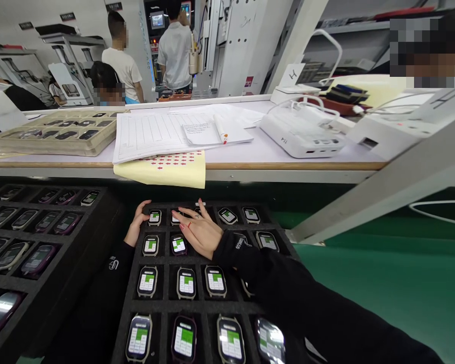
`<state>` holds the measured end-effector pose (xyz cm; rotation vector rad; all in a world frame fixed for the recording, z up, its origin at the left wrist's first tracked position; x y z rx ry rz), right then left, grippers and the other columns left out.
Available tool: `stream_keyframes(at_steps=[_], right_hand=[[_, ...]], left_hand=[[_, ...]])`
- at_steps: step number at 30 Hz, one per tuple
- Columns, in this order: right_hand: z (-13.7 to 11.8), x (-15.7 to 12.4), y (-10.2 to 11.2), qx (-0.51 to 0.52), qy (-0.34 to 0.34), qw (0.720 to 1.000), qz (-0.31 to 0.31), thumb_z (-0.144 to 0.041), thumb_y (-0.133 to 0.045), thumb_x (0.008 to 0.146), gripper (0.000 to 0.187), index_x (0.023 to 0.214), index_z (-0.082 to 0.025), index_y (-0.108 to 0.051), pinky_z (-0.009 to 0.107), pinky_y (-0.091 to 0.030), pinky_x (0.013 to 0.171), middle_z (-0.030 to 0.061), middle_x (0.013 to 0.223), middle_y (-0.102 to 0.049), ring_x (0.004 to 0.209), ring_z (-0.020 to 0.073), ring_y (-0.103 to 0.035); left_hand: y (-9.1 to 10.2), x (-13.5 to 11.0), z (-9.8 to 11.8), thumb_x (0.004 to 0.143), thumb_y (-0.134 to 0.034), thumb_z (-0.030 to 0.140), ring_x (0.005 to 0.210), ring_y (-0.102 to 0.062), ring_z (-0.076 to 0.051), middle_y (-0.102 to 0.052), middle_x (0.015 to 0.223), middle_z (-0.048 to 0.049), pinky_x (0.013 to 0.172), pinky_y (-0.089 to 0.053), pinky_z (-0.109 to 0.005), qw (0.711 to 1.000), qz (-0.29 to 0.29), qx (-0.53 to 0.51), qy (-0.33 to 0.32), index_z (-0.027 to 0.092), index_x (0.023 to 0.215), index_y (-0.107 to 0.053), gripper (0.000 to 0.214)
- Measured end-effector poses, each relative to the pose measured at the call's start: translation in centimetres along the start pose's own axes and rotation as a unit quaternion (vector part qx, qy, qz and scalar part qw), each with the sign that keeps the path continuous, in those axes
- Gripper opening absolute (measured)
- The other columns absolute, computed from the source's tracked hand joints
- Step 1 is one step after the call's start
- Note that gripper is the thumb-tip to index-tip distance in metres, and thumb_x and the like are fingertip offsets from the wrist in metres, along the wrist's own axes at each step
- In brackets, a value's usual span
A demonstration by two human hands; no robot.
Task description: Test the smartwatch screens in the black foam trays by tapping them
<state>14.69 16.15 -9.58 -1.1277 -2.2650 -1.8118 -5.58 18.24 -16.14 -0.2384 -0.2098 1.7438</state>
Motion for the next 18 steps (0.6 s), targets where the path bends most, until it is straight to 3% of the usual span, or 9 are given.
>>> stream_keyframes(at_steps=[5,18], right_hand=[[0.5,-0.4,1.3,0.009,-0.012,0.999,0.051,-0.017,-0.027,0.103,0.046,0.147,-0.019,-0.042,0.067,-0.002,0.117,0.0087,0.128,-0.063,0.130,0.0255,-0.047],[0.5,-1.3,3.2,0.012,-0.003,0.996,0.085,-0.019,-0.027,0.105,0.043,0.138,-0.018,-0.054,0.062,-0.008,0.119,0.0072,0.120,-0.067,0.127,0.0249,-0.051]], left_hand=[[0.1,0.0,0.0,0.062,-0.060,0.021,0.091,-0.057,-0.021,-0.059,0.103,-0.0013,0.072,-0.048,-0.028,1.000,-0.008,0.007,0.004,0.024,0.117,-0.054,0.055],[0.0,-0.1,-0.2,0.067,-0.058,0.028,0.092,-0.058,-0.019,-0.058,0.103,-0.0015,0.076,-0.048,-0.027,1.000,0.000,-0.023,-0.001,0.024,0.116,-0.054,0.049]])
Point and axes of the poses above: each hand's wrist, its own x-axis towards the middle knuckle, its own y-axis out of the back of the hand, z = x × y, the point moved 6 cm from there along x, towards the middle knuckle
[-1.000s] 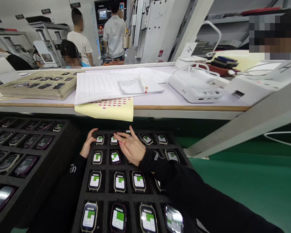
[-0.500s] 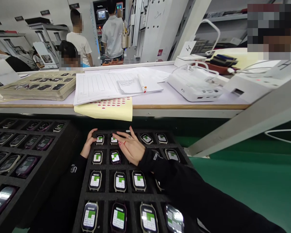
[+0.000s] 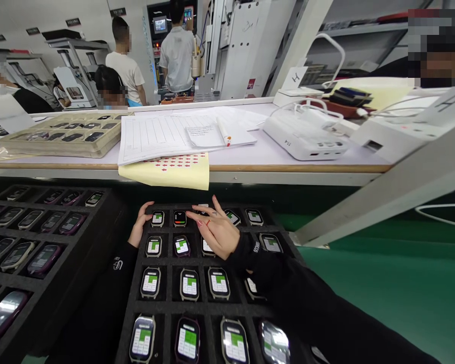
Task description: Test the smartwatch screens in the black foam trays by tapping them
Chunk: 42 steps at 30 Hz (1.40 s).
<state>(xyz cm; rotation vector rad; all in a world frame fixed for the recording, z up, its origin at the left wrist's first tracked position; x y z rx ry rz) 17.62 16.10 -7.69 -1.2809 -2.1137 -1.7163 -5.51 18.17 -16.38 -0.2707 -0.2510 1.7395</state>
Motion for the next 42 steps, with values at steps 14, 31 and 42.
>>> stream_keyframes(at_steps=[14,31,42], right_hand=[[-0.39,-0.03,-0.10,0.018,0.011,1.000,-0.010,-0.018,-0.028,0.104,0.043,0.135,-0.018,-0.057,0.061,-0.011,0.120,0.0073,0.116,-0.069,0.126,0.0246,-0.052],[-0.50,0.03,-0.01,0.017,0.020,1.000,-0.005,-0.018,-0.029,0.104,0.042,0.134,-0.017,-0.058,0.060,-0.010,0.120,0.0072,0.115,-0.070,0.125,0.0245,-0.053],[-0.51,0.02,0.09,0.027,0.026,0.999,0.004,-0.017,-0.031,0.104,0.040,0.132,-0.018,-0.058,0.061,-0.011,0.120,0.0073,0.116,-0.069,0.124,0.0247,-0.053]], left_hand=[[0.00,0.03,0.44,0.066,-0.069,0.029,0.092,-0.060,-0.020,-0.059,0.102,-0.0012,0.077,-0.049,-0.029,1.000,-0.002,0.026,-0.001,0.024,0.114,-0.055,0.051],[0.20,0.19,0.07,0.066,-0.065,0.027,0.093,-0.059,-0.021,-0.060,0.104,-0.0019,0.077,-0.049,-0.029,1.000,-0.003,0.020,-0.015,0.024,0.116,-0.055,0.051],[0.32,0.22,0.48,0.060,-0.070,0.022,0.092,-0.058,-0.019,-0.061,0.102,-0.0011,0.076,-0.048,-0.026,1.000,-0.004,0.026,-0.012,0.023,0.113,-0.057,0.055]])
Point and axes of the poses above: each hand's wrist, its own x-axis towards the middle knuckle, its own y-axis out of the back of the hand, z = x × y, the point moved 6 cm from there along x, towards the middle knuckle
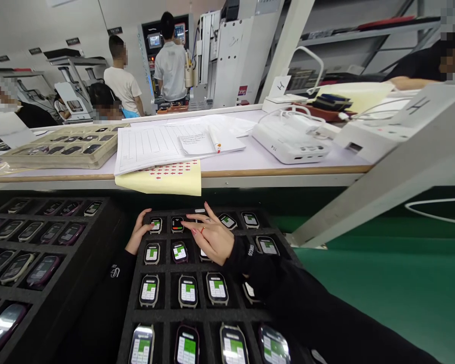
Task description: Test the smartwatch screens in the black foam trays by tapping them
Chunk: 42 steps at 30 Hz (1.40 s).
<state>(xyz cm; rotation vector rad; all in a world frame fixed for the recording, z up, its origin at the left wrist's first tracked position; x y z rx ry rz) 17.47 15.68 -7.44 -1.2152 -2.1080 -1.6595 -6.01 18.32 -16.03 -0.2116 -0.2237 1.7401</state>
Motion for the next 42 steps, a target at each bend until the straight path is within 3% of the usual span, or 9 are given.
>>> stream_keyframes(at_steps=[19,37,42], right_hand=[[-0.2,0.1,0.3,0.015,0.014,1.000,0.020,-0.014,-0.034,0.102,0.037,0.125,-0.015,-0.063,0.059,-0.011,0.120,0.0076,0.110,-0.072,0.120,0.0247,-0.056],[0.1,-0.2,-0.3,0.006,0.003,1.000,-0.007,-0.015,-0.033,0.103,0.037,0.128,-0.016,-0.061,0.060,-0.011,0.120,0.0072,0.114,-0.070,0.120,0.0244,-0.057],[1.0,-0.2,0.3,-0.025,-0.004,0.999,0.020,-0.018,-0.032,0.103,0.038,0.126,-0.018,-0.062,0.060,-0.014,0.119,0.0069,0.111,-0.071,0.118,0.0248,-0.059]], left_hand=[[0.3,0.1,0.0,0.070,-0.062,0.031,0.107,-0.059,-0.023,-0.063,0.113,-0.0028,0.086,-0.048,-0.029,0.999,0.022,-0.021,-0.013,0.023,0.112,-0.062,0.042],[0.6,0.5,-0.5,0.068,-0.064,0.031,0.098,-0.061,-0.021,-0.065,0.106,-0.0023,0.083,-0.048,-0.028,0.999,0.031,-0.030,-0.005,0.022,0.109,-0.064,0.042],[0.6,0.5,-0.4,0.068,-0.064,0.031,0.099,-0.061,-0.021,-0.065,0.106,-0.0024,0.084,-0.047,-0.029,0.999,0.032,-0.026,-0.007,0.022,0.108,-0.064,0.041]])
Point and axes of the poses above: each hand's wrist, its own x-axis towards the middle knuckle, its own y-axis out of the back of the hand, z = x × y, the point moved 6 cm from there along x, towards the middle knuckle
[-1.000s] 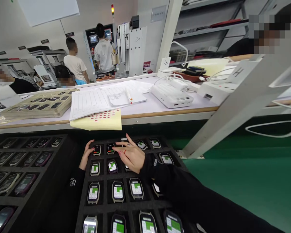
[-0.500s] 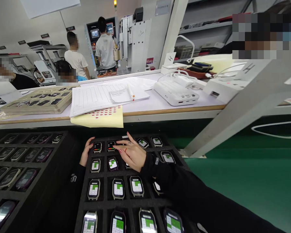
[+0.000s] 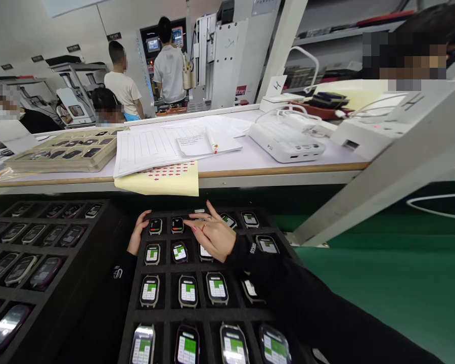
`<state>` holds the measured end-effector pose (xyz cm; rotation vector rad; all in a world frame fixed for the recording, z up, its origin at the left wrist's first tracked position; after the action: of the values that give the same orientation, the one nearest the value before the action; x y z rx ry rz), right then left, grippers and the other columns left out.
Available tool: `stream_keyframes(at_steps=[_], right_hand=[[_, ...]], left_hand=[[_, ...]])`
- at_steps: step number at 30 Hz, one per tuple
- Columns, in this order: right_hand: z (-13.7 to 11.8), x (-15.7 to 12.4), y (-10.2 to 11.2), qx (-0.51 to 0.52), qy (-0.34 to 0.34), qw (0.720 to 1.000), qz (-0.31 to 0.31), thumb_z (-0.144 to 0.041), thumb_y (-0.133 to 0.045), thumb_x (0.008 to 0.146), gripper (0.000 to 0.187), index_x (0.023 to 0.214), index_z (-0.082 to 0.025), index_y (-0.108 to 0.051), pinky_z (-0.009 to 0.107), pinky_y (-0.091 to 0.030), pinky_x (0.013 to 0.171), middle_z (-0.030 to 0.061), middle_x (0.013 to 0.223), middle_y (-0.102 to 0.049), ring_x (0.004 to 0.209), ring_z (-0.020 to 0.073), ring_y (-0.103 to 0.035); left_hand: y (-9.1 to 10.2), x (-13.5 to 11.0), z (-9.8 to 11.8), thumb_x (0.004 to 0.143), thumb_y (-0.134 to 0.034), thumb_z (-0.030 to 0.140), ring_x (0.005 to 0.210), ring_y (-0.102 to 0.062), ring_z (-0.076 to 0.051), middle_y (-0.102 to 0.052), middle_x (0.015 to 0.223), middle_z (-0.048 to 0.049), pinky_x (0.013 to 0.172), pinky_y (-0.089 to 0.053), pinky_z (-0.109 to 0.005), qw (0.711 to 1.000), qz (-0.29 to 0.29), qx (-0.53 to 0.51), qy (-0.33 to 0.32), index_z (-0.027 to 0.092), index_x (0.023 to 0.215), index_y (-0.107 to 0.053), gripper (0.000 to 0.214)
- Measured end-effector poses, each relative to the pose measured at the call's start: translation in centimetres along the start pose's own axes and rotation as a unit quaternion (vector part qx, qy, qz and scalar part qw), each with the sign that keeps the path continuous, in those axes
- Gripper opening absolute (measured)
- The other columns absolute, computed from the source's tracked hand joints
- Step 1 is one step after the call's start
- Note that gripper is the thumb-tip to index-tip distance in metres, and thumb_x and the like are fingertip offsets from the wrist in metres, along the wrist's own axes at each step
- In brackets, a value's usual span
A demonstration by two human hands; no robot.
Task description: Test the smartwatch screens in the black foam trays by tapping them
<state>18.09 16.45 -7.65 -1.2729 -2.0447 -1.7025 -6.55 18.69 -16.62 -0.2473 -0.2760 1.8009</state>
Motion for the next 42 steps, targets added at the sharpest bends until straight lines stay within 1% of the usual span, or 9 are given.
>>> stream_keyframes(at_steps=[2,4,8,11,15,21,27,34,42], right_hand=[[0.9,-0.1,0.7,-0.023,-0.018,0.999,0.019,-0.019,-0.031,0.103,0.039,0.126,-0.018,-0.062,0.062,-0.016,0.118,0.0074,0.113,-0.071,0.116,0.0256,-0.060],[2.0,-0.2,1.4,-0.042,-0.046,0.998,0.022,-0.021,-0.030,0.103,0.040,0.127,-0.019,-0.062,0.066,-0.017,0.115,0.0080,0.116,-0.070,0.114,0.0267,-0.061],[3.3,-0.5,2.0,-0.049,-0.082,0.995,-0.027,-0.024,-0.028,0.104,0.042,0.122,-0.020,-0.065,0.071,-0.016,0.113,0.0079,0.119,-0.068,0.118,0.0285,-0.059],[3.2,-0.7,1.9,-0.037,-0.073,0.995,-0.054,-0.024,-0.027,0.104,0.044,0.117,-0.019,-0.069,0.070,-0.013,0.114,0.0072,0.115,-0.070,0.119,0.0282,-0.059],[2.9,-0.8,1.4,-0.016,-0.055,0.995,-0.083,-0.022,-0.029,0.103,0.043,0.116,-0.017,-0.070,0.069,-0.013,0.115,0.0084,0.107,-0.072,0.119,0.0278,-0.058],[3.5,-0.8,1.7,-0.017,-0.072,0.996,-0.058,-0.024,-0.031,0.104,0.041,0.118,-0.020,-0.069,0.068,-0.012,0.115,0.0085,0.109,-0.072,0.117,0.0278,-0.060],[3.5,-1.0,1.3,-0.015,-0.061,0.996,-0.064,-0.024,-0.030,0.104,0.041,0.120,-0.019,-0.068,0.068,-0.013,0.115,0.0095,0.110,-0.071,0.119,0.0273,-0.059],[4.0,-1.2,1.0,-0.018,-0.048,0.998,-0.034,-0.029,-0.028,0.105,0.044,0.115,-0.019,-0.070,0.069,-0.015,0.114,0.0088,0.105,-0.073,0.114,0.0276,-0.062],[3.9,-1.2,1.0,-0.017,-0.048,0.998,-0.034,-0.027,-0.029,0.104,0.043,0.116,-0.019,-0.070,0.069,-0.015,0.114,0.0090,0.104,-0.073,0.114,0.0282,-0.062]], left_hand=[[-0.1,-0.1,0.1,0.068,-0.063,0.031,0.100,-0.061,-0.021,-0.065,0.106,-0.0023,0.084,-0.047,-0.029,1.000,0.000,0.001,-0.002,0.022,0.108,-0.064,0.040],[-0.1,-0.1,0.2,0.069,-0.063,0.031,0.099,-0.061,-0.022,-0.065,0.105,-0.0025,0.083,-0.047,-0.029,1.000,-0.001,0.001,-0.002,0.022,0.108,-0.064,0.041],[-0.1,-0.1,0.1,0.067,-0.063,0.030,0.097,-0.062,-0.021,-0.066,0.103,-0.0024,0.082,-0.048,-0.029,1.000,0.001,-0.003,0.003,0.022,0.108,-0.064,0.041],[0.0,0.1,-0.1,0.067,-0.064,0.030,0.096,-0.062,-0.021,-0.067,0.103,-0.0026,0.082,-0.048,-0.029,1.000,0.003,-0.007,0.009,0.021,0.106,-0.065,0.040],[0.3,0.2,-0.6,0.067,-0.064,0.031,0.095,-0.063,-0.022,-0.067,0.102,-0.0029,0.081,-0.049,-0.030,1.000,0.005,-0.012,0.017,0.020,0.104,-0.065,0.038],[0.4,0.2,-0.7,0.069,-0.065,0.031,0.096,-0.064,-0.023,-0.069,0.102,-0.0034,0.082,-0.050,-0.031,1.000,0.007,-0.016,0.018,0.020,0.103,-0.066,0.036],[0.2,0.0,-0.5,0.069,-0.065,0.031,0.093,-0.065,-0.021,-0.069,0.100,-0.0031,0.079,-0.050,-0.029,1.000,0.006,-0.019,0.022,0.020,0.104,-0.066,0.036],[0.2,0.0,-0.4,0.068,-0.066,0.030,0.092,-0.065,-0.021,-0.069,0.099,-0.0030,0.078,-0.050,-0.029,0.999,0.008,-0.018,0.027,0.020,0.102,-0.066,0.036],[0.2,0.1,-0.6,0.068,-0.066,0.032,0.096,-0.064,-0.022,-0.068,0.102,-0.0030,0.082,-0.048,-0.031,1.000,0.006,-0.012,0.026,0.021,0.103,-0.064,0.037]])
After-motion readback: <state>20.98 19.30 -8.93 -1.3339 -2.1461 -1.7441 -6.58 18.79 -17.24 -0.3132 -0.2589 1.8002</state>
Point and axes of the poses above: each hand's wrist, its own x-axis towards the middle knuckle, its own y-axis out of the back of the hand, z = x × y, the point moved 6 cm from there along x, towards the middle knuckle
